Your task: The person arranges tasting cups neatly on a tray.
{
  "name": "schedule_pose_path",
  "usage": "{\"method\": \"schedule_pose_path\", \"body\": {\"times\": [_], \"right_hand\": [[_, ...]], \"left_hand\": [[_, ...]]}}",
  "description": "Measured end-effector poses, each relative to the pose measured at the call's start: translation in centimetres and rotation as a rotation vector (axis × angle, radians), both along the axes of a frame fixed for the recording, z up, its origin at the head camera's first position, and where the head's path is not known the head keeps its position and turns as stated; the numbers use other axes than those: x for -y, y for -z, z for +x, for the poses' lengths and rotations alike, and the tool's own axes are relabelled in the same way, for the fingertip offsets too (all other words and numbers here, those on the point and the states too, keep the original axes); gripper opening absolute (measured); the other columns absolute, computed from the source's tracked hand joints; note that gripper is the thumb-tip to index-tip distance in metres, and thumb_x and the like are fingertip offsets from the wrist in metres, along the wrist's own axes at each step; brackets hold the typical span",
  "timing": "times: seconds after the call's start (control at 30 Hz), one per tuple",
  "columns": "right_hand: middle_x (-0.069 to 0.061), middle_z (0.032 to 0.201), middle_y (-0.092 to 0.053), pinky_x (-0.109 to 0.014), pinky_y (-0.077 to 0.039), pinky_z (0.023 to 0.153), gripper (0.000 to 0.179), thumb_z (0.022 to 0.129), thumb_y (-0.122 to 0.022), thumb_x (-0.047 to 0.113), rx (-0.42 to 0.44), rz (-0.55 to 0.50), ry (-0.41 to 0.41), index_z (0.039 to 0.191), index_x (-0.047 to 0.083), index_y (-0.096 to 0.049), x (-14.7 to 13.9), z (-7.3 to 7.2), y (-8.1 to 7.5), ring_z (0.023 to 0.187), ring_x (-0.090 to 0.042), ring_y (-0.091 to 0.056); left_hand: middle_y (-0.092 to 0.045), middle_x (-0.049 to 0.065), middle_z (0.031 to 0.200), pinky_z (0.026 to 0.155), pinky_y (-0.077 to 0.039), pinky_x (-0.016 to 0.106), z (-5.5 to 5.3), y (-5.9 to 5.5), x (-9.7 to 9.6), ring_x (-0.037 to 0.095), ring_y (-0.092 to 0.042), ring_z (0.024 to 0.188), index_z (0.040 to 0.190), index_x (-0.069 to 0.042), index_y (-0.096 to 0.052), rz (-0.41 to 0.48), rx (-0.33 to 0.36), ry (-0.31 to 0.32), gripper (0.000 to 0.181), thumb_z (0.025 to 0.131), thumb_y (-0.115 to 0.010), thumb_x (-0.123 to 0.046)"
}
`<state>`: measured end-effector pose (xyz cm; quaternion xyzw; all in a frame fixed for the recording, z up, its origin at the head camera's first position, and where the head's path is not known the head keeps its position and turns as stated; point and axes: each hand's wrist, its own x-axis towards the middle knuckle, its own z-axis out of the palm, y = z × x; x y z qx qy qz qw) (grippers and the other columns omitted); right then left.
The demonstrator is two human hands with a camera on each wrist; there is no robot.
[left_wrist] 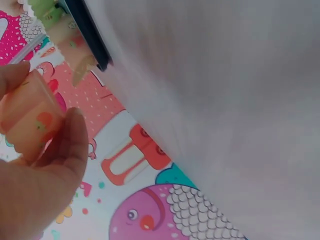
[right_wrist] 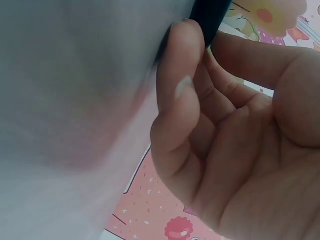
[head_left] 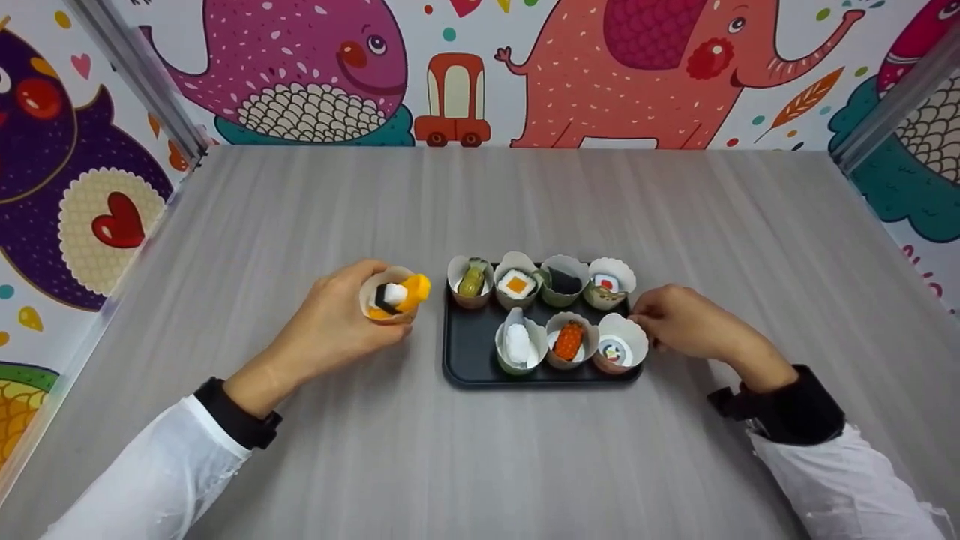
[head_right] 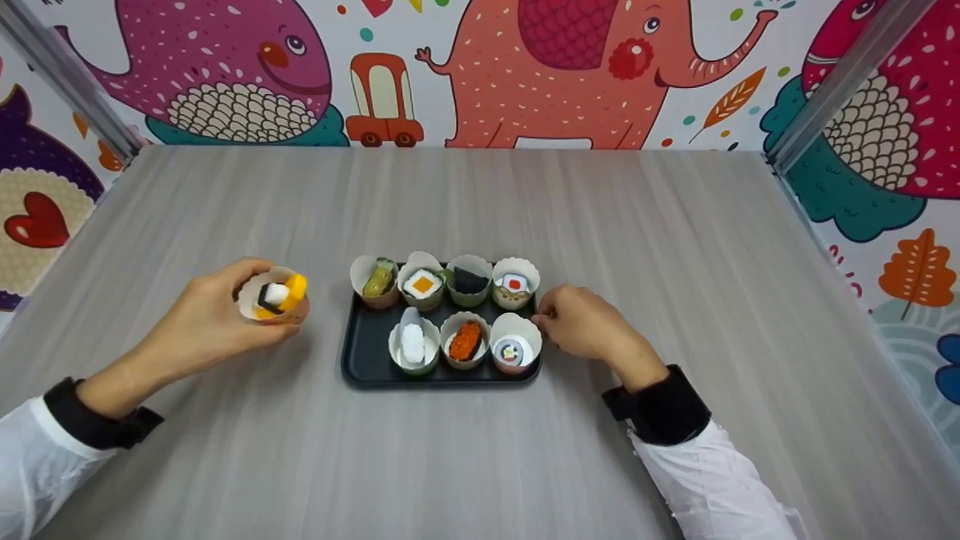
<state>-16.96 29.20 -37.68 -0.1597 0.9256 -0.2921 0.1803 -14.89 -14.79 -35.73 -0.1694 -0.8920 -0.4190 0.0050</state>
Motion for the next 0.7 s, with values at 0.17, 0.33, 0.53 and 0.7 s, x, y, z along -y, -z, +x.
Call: {"method": "schedule_pose_path", "body": {"times": [0.17,0.33,0.53,0.7], "right_hand": [[0.002,0.071,-0.066,-0.029,-0.048,0.06,0.014,0.102,-0.06,0.005,0.035,0.001,0.012,0.099,-0.001,-0.073,0.0,0.0,-0.1,0.062,-0.014,-0.063],[0.001,0.071,-0.066,-0.028,-0.048,0.059,0.014,0.102,-0.06,0.004,0.04,-0.005,0.007,0.099,-0.002,-0.072,0.1,0.0,-0.2,0.063,-0.015,-0.063],[0.001,0.072,-0.067,-0.029,-0.048,0.059,0.014,0.102,-0.06,0.004,0.04,0.001,0.012,0.1,-0.002,-0.072,0.0,0.0,-0.1,0.062,-0.014,-0.063],[0.001,0.071,-0.066,-0.029,-0.048,0.059,0.014,0.102,-0.06,0.005,0.038,0.007,0.017,0.1,-0.002,-0.072,0.1,0.0,-0.1,0.061,-0.014,-0.062]], "left_hand": [[-0.071,0.007,0.116,0.089,-0.057,0.045,-0.1,0.0,-1.1,0.025,-0.067,0.101,0.123,-0.006,-0.067,-0.011,-0.026,0.021,0.052,0.077,-0.091,-0.013],[-0.072,0.006,0.117,0.089,-0.058,0.043,-0.2,0.1,-2.3,0.022,-0.068,0.102,0.124,-0.007,-0.067,-0.005,-0.019,0.062,0.053,0.077,-0.091,-0.011],[-0.072,0.004,0.119,0.093,-0.056,0.042,-0.2,0.4,-3.6,0.022,-0.066,0.106,0.126,-0.007,-0.067,-0.035,-0.004,0.113,0.054,0.077,-0.09,-0.013],[-0.071,0.004,0.123,0.095,-0.054,0.043,-0.2,0.7,-4.4,0.022,-0.064,0.108,0.126,-0.006,-0.067,-0.054,0.01,0.148,0.054,0.077,-0.089,-0.014]]}}
